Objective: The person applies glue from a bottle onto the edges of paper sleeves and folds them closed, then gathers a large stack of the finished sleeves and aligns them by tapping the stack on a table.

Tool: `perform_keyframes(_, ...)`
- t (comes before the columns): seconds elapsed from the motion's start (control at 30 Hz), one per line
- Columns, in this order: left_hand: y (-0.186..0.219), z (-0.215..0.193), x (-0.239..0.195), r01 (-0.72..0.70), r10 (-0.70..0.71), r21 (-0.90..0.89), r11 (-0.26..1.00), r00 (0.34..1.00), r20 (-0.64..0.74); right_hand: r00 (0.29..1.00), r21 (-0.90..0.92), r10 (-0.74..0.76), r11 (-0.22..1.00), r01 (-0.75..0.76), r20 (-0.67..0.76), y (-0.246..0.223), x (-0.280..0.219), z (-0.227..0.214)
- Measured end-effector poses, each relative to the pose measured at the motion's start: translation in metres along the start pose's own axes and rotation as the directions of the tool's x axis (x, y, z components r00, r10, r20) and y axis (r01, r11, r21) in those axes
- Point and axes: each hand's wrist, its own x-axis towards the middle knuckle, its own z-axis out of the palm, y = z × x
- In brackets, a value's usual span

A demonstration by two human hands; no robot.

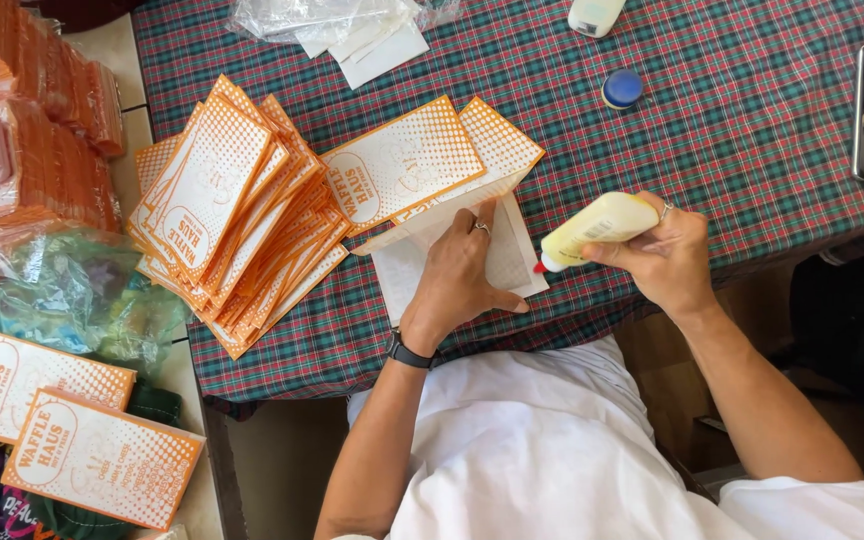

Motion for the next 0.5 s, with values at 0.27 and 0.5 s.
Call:
perform_keyframes(0.27,-0.031,0.026,0.007,-0.039,0.037,-0.047,0.998,0.998,-0.041,0.989,0.074,0.134,0.989,-0.13,-0.06,-0.01,-0.011,-0.019)
perform_keyframes(0.5,-0.04,0.04,0.009,-0.039,0.037,-0.029,0.999,0.997,-0.068,0.986,-0.031,0.152,0.988,-0.154,-0.066,-0.008,-0.019,-0.008)
